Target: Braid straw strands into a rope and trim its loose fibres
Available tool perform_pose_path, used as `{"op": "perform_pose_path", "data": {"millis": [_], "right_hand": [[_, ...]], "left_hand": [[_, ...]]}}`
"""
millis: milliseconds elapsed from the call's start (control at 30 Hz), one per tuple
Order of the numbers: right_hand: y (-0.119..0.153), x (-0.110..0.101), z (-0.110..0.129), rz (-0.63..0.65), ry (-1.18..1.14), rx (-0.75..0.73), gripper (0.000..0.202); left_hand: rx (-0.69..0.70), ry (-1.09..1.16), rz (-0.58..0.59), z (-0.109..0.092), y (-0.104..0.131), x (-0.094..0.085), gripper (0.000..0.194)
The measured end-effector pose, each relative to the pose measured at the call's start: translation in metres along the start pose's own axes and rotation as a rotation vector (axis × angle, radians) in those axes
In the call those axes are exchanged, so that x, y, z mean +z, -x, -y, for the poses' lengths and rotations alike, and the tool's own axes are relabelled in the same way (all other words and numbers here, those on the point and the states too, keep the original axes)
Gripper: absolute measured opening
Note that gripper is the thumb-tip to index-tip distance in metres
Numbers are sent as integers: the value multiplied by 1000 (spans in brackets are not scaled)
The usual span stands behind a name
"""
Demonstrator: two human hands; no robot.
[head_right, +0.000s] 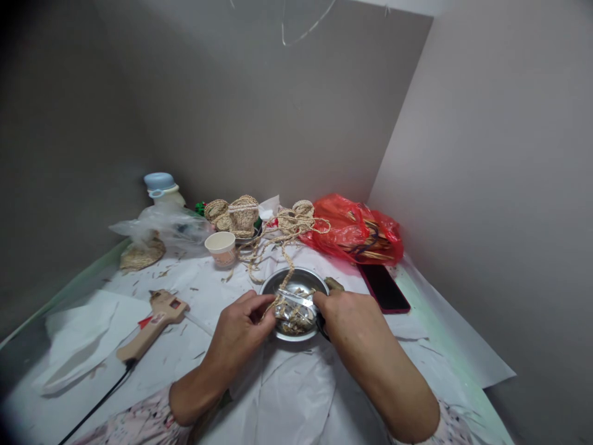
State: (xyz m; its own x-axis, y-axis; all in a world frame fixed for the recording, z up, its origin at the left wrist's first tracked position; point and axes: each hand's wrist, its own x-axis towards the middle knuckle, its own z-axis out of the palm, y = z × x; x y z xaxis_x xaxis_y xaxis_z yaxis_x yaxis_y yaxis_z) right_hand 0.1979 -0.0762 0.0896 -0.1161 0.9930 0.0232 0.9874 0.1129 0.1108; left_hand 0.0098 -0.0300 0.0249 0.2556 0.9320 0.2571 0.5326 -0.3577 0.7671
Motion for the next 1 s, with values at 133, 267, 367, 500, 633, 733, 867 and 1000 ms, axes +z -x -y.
{"op": "perform_pose_path", "data": {"millis": [133, 267, 367, 500, 633, 733, 867, 1000], "right_hand": [[-1, -2, 3, 27, 17, 22, 21], [-1, -2, 3, 13, 27, 28, 21], [-1, -3, 2, 20, 35, 30, 21], [0, -6, 1, 44, 29, 37, 22], [2, -6, 1, 29, 17, 39, 22], [1, -4, 2, 20, 16, 18, 19], [0, -3, 5, 12, 38, 10, 19], [-2, -4, 6, 28, 48, 24, 20]], "left_hand": [[21, -9, -8, 2, 1, 2, 24], [31, -9, -15, 4, 1, 3, 24], [8, -4, -15, 3, 0, 3, 24], [-21, -6, -13, 1, -1, 2, 23], [-16, 0, -12, 0, -1, 1, 23], [-6, -16, -14, 1, 0, 2, 24], [8, -32, -11, 3, 0, 3, 24], [15, -41, -12, 5, -1, 4, 23]]}}
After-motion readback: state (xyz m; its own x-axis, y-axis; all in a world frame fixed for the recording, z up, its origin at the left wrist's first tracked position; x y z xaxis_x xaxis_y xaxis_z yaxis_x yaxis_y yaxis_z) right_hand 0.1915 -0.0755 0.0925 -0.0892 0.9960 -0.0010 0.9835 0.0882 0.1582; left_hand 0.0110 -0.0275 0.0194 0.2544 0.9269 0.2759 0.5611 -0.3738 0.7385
